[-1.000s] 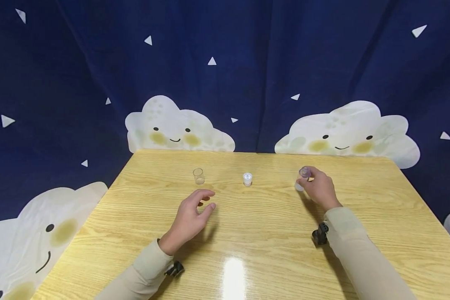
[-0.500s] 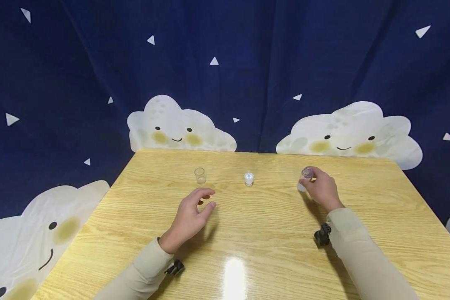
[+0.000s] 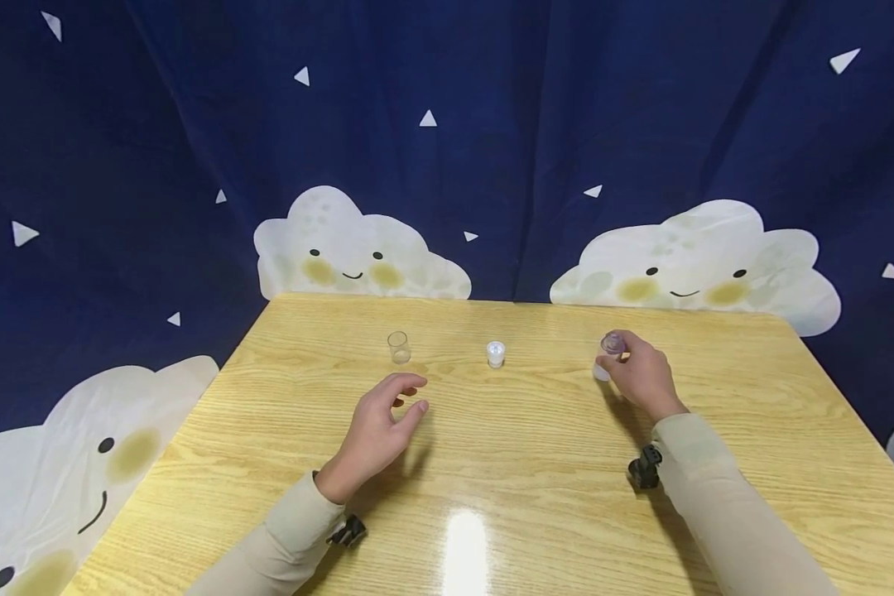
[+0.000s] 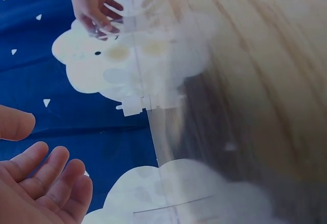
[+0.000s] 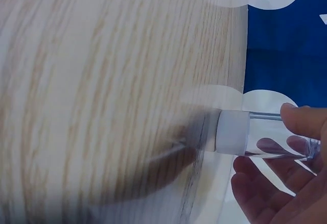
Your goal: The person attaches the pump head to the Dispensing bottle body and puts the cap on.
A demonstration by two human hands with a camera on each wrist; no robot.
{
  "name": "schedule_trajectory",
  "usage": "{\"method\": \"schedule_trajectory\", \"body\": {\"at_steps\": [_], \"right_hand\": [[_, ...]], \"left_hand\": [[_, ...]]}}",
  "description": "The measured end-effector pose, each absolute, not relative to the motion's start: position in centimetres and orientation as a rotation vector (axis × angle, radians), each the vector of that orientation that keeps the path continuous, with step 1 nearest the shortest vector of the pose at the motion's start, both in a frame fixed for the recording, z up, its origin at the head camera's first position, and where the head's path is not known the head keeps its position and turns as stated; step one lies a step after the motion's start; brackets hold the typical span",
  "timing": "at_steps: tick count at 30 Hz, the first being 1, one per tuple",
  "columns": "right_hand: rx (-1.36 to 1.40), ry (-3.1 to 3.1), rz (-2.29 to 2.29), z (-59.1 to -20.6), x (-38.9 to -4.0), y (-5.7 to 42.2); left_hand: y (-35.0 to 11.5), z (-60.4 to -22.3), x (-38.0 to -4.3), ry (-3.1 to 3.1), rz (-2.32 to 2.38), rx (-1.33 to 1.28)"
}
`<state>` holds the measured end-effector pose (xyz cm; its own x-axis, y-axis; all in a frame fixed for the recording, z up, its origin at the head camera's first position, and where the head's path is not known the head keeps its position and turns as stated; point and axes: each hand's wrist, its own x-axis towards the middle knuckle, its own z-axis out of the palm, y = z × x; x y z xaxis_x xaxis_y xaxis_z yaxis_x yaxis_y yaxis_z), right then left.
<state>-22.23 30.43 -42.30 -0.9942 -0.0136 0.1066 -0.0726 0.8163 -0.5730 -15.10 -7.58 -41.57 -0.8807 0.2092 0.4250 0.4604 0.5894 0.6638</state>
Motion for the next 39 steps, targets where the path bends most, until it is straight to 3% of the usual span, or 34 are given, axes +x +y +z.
{"method": "schedule_trajectory", "body": {"at_steps": [39], "right_hand": [[0.327,-2.792,0.931,-42.3,-22.5,28.8]], "left_hand": [[-7.7,-42.0,-15.2,-2.499,-1.176,-0.559]]}}
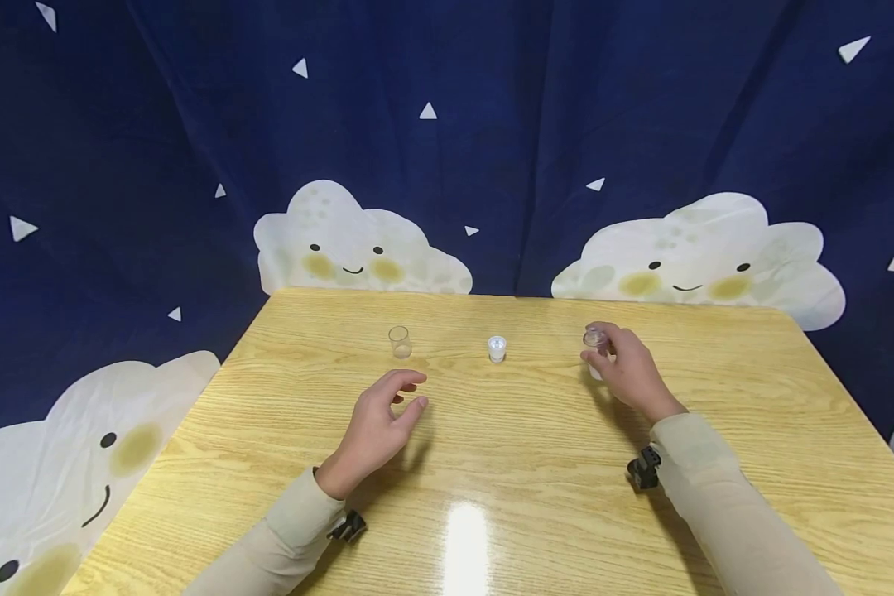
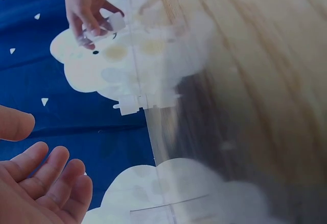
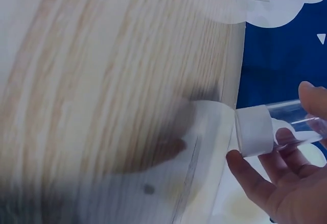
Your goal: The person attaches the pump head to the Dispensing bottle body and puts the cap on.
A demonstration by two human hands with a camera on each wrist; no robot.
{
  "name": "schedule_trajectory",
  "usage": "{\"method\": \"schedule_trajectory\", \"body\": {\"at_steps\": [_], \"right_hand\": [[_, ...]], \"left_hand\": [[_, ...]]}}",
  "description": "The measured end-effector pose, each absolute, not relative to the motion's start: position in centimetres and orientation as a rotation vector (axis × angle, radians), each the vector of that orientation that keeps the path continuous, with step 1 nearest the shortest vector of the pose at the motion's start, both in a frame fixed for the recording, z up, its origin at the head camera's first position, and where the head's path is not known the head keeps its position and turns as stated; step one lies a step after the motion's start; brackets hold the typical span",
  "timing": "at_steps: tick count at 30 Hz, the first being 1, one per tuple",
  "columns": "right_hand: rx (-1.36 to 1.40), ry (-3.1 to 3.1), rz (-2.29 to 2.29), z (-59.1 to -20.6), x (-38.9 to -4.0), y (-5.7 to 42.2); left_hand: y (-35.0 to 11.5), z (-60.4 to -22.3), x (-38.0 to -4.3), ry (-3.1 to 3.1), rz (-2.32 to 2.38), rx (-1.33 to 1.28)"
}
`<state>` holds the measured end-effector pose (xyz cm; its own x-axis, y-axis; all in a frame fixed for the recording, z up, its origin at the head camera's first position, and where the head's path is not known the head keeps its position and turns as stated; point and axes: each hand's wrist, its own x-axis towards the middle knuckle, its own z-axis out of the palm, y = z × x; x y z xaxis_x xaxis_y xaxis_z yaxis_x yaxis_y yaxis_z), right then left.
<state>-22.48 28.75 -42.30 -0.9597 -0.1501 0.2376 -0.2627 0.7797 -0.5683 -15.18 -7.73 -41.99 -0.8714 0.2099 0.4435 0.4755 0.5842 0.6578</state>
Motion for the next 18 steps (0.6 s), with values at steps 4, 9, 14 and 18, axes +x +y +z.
{"method": "schedule_trajectory", "body": {"at_steps": [4,9,14,18], "right_hand": [[0.360,-2.749,0.930,-42.5,-22.4,28.5],[0.330,-2.731,0.952,-42.3,-22.1,28.1],[0.319,-2.727,0.950,-42.1,-21.9,27.7],[0.335,-2.731,0.948,-41.9,-21.7,27.4]], "left_hand": [[-7.7,-41.9,-15.1,-2.507,-1.183,-0.554],[-7.7,-41.8,-15.1,-2.514,-1.191,-0.552],[-7.6,-41.9,-15.1,-2.515,-1.190,-0.540],[-7.6,-41.8,-15.1,-2.519,-1.180,-0.535]]}}
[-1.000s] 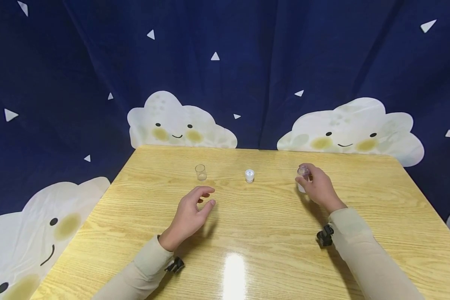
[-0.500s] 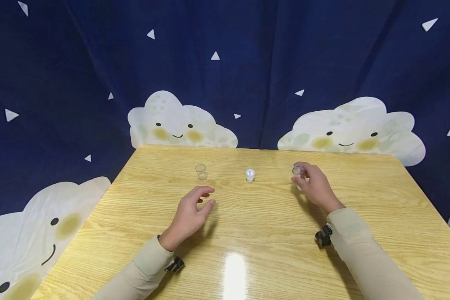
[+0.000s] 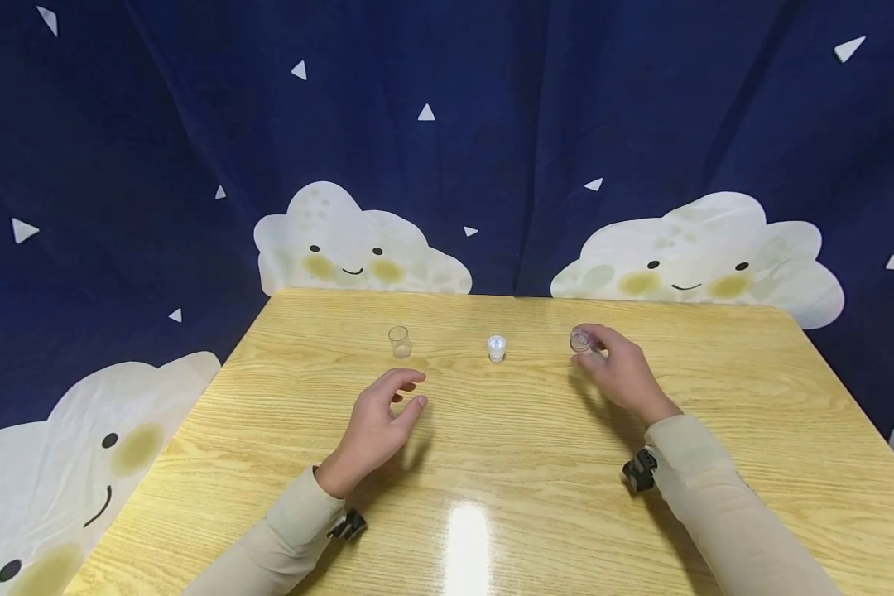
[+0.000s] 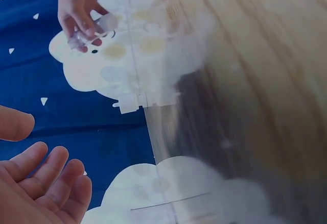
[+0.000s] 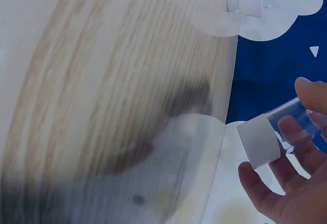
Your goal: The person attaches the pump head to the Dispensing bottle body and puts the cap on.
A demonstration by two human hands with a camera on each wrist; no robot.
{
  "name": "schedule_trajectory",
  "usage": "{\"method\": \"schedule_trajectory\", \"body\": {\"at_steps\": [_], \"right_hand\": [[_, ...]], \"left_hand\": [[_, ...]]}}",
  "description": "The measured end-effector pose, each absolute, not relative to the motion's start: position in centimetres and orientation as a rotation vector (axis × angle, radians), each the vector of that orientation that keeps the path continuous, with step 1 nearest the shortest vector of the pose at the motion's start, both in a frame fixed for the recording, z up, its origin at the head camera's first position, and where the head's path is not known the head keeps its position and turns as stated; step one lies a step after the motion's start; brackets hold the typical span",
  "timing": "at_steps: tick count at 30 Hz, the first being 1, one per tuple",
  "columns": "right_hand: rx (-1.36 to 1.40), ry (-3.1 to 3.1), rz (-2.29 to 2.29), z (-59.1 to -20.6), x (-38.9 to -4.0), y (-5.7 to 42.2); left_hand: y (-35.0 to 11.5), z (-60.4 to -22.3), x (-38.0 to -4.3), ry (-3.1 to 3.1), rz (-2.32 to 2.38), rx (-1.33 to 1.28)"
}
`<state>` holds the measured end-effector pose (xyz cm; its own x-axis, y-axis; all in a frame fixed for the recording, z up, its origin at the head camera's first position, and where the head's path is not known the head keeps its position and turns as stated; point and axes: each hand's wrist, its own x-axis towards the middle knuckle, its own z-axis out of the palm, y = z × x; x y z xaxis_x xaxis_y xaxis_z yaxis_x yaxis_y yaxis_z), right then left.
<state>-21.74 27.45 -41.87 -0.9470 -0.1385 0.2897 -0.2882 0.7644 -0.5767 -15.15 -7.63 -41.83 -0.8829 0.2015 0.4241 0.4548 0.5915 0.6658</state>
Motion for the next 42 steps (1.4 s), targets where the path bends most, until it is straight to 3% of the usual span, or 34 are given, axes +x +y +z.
{"method": "schedule_trajectory", "body": {"at_steps": [42], "right_hand": [[0.582,-2.777,0.921,-41.0,-19.7,22.7]], "left_hand": [[-8.1,-42.1,-15.6,-2.577,-1.190,-0.516]]}}
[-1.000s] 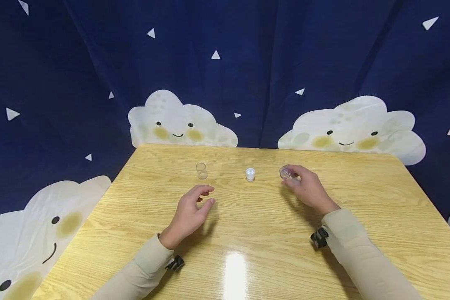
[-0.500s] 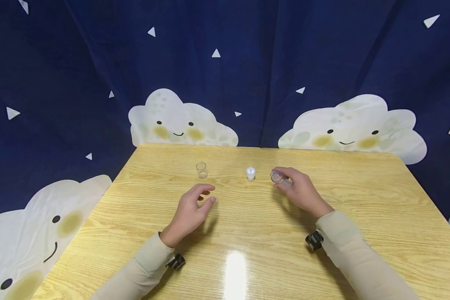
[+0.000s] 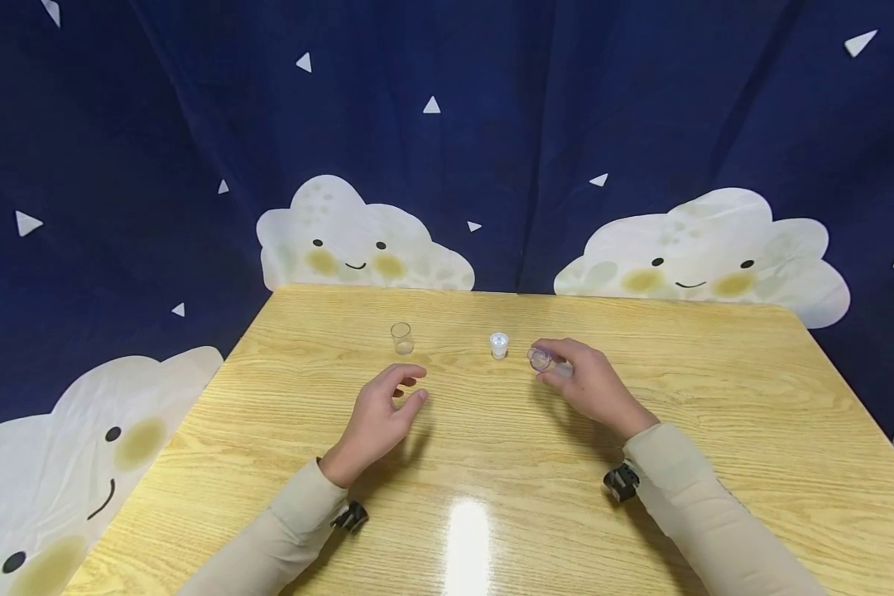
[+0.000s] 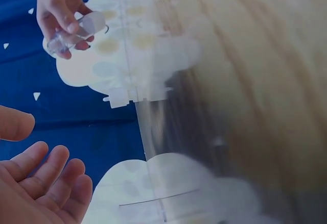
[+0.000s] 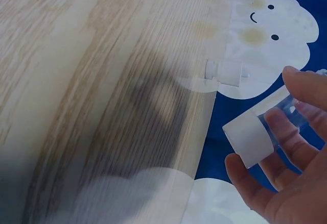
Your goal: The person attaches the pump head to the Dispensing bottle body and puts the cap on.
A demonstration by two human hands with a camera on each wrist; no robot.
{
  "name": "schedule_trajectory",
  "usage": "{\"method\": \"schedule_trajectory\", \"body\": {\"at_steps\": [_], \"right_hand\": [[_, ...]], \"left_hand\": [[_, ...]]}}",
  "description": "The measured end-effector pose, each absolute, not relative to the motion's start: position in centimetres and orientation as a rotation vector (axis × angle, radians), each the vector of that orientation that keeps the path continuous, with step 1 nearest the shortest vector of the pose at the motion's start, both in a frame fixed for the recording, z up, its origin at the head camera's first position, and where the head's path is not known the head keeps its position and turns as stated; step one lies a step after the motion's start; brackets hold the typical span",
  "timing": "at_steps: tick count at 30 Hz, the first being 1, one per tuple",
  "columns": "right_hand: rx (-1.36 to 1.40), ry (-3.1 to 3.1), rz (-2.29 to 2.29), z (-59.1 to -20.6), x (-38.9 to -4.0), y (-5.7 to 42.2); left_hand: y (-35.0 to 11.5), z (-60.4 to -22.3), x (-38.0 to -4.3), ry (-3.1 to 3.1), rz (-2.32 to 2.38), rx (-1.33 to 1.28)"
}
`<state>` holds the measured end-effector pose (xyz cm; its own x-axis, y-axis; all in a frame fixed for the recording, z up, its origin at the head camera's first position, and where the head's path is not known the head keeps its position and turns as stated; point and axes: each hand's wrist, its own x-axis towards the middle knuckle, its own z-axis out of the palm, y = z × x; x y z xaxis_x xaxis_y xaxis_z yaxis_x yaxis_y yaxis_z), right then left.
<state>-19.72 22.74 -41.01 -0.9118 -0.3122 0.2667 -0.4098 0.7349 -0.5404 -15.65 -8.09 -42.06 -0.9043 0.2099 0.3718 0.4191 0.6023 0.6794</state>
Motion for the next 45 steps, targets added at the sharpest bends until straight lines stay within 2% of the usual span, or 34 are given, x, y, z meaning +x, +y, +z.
{"method": "schedule_trajectory", "body": {"at_steps": [15,21,45], "right_hand": [[0.577,-2.803,0.894,-41.3,-19.7,22.6],[0.609,-2.784,0.906,-41.4,-19.7,22.7],[0.609,-2.793,0.876,-41.7,-20.0,23.0]], "left_hand": [[-7.8,-41.2,-17.4,-2.604,-1.244,-0.536],[-6.8,-40.6,-19.0,-2.635,-1.364,-0.524],[-2.8,-39.3,-25.7,-2.848,-1.212,-0.360]]}}
